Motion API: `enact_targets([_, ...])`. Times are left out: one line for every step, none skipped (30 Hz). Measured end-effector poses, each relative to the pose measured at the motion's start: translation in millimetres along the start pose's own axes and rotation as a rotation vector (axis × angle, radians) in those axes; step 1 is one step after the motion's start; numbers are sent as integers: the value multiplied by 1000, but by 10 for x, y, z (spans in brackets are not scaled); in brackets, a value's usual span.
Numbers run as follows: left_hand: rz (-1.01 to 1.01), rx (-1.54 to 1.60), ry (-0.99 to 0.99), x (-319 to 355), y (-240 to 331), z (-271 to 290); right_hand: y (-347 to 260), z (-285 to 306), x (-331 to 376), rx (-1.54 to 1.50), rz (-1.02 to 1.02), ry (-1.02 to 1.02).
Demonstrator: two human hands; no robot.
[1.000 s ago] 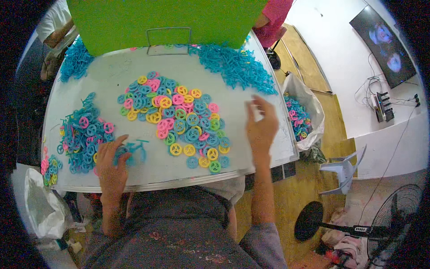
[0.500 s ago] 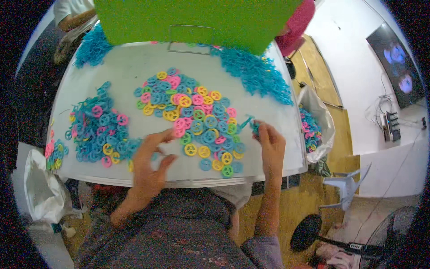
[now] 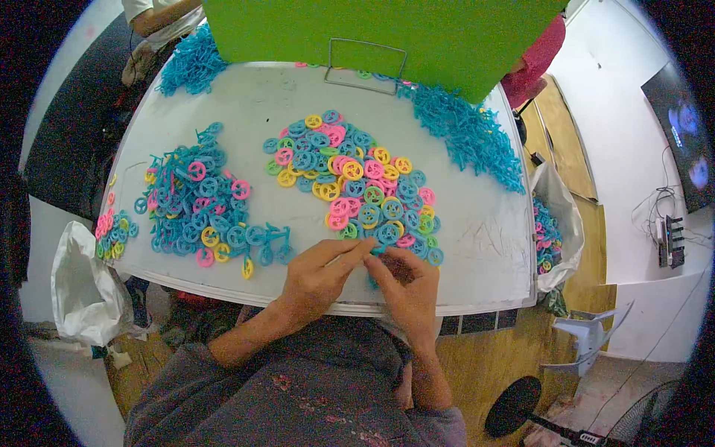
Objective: Assembling small colorful plastic toy bicycles by snapping wheels onto the frames at a workbench.
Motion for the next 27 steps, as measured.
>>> enact_targets([-16,-11,-14,3,9,-11,24,25,-13,24,-21,57])
enact_targets([-31,-23,-27,4,21,-18,44,36,-23,24,-22,57])
enact_targets([-31,-23,-28,-3,6,-14,72,92,-34,11,-21,102])
enact_targets([38,-14,-2,-14,-73,17,84,147,-39,-2,-20,147])
enact_targets([108,-6,24,-31,-159,50,72,175,-46,-3,-20,146])
enact_targets([108,-6,23,-80,-230,66,25,222,-44,-34,28,164])
enact_targets([147,-136,4,-142,-345,100,-32,250,-32,-64,75,181])
enact_targets([186,-266,-14,-185,-441,126,-61,237,-31,-64,75,180])
enact_targets([189,-273,-9,-198,-519,114,-105,208,-43,-112,97,154])
enact_targets([166,-289,-72,-198,-595,42,-139,181,-54,-159,119,128])
enact_targets([144,-304,-135,-196,-623,-7,-145,161,-70,-159,122,119])
enact_targets([142,-304,-135,-203,-618,-9,-135,145,-84,-130,135,105])
enact_targets([141,-341,-180,-208,-615,-30,-125,127,-100,-101,147,91])
enact_targets([139,-378,-225,-212,-614,-52,-116,109,-133,-103,149,92])
enact_targets([135,-380,-225,-223,-604,-41,-126,91,-173,-137,157,106])
enact_targets([132,-372,-124,-237,-582,39,-129,77,-201,-172,165,121])
enact_targets([128,-363,-23,-247,-556,113,-117,55,-221,-175,169,122])
enact_targets([123,-363,-23,-289,-496,151,-120,45,-242,-180,201,142])
enact_targets([257,-114,37,-306,-485,221,-126,38,-249,-186,233,161])
enact_targets([389,137,95,-283,-510,230,-126,24,-256,-190,235,161])
enact_targets([387,137,93,-264,-500,243,-134,-9,-249,-152,236,138])
enact_targets([492,377,94,-196,-554,188,-139,-37,-243,-113,237,116])
enact_targets([595,619,94,-131,-579,109,-135,-37,-236,-114,237,117])
enact_targets([595,617,94,-108,-571,109,-156,-66,-227,-97,283,88])
enact_targets([622,701,112,-74,-565,84,-174,-95,-215,-80,328,59])
enact_targets([649,785,130,-44,-564,58,-161,-99,-217,-80,327,58])
enact_targets([649,782,133,-26,-571,58,-156,-105,-221,-66,331,62])
Point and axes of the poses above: each hand's wrist, its own x-axis away from the middle knuckle, its own z-axis out of the back of the hand, y = z × x, the point moved 7 cm from there along -x, towards the middle knuckle, and after that the axes turned 12 degrees about -z, right-handed, at the moved point
